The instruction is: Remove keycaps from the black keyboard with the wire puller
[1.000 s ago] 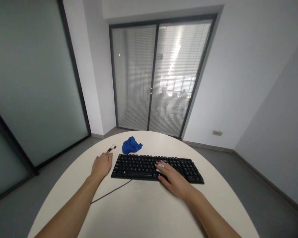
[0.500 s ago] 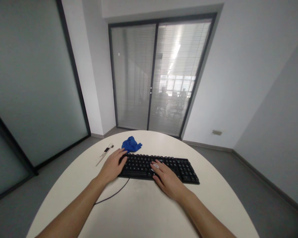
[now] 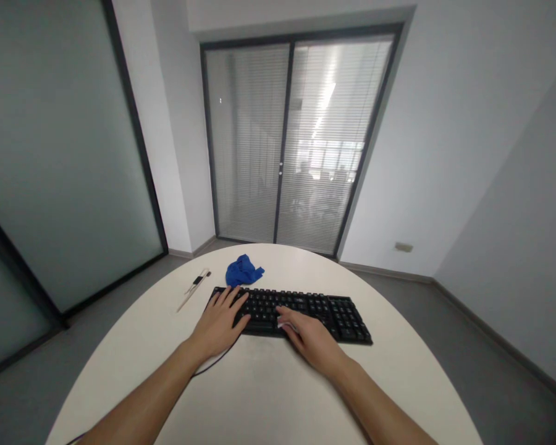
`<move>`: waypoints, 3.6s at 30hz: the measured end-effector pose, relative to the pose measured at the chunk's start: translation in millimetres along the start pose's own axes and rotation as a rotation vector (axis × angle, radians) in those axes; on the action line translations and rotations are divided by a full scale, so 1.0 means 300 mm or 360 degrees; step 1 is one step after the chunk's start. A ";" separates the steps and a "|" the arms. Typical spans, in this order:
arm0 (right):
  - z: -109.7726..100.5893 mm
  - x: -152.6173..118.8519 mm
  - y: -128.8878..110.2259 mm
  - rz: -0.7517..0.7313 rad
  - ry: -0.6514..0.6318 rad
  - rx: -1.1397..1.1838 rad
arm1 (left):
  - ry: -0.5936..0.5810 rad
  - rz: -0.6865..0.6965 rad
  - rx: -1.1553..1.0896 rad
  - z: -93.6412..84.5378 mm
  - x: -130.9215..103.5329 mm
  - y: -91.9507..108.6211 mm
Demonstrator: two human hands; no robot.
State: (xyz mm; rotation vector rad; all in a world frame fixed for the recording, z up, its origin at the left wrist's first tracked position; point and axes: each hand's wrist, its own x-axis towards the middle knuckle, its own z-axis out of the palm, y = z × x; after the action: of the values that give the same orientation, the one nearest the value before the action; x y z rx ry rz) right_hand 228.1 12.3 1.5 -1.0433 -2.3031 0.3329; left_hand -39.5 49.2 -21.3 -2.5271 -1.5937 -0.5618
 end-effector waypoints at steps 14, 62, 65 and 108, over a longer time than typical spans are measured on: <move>-0.026 0.004 -0.004 -0.0143 -0.0113 -0.0115 | -0.0004 0.0004 0.0002 0.009 -0.001 0.000; -0.009 0.013 0.065 -0.0031 0.0023 -0.0107 | 0.0012 0.0050 -0.0037 -0.009 -0.010 -0.014; -0.039 0.014 0.058 0.0000 -0.0039 -0.0103 | 0.0008 0.0047 -0.0020 -0.011 -0.011 -0.013; -0.010 0.036 0.127 0.0151 0.0312 -0.0283 | -0.0016 0.0049 -0.0052 -0.020 -0.014 -0.018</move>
State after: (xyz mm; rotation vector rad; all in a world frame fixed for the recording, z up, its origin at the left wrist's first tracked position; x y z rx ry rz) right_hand 247.2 45.5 -8.8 -1.2181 -2.1409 0.0592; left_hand -47.6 46.5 -17.9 -2.5769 -1.5588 -0.5774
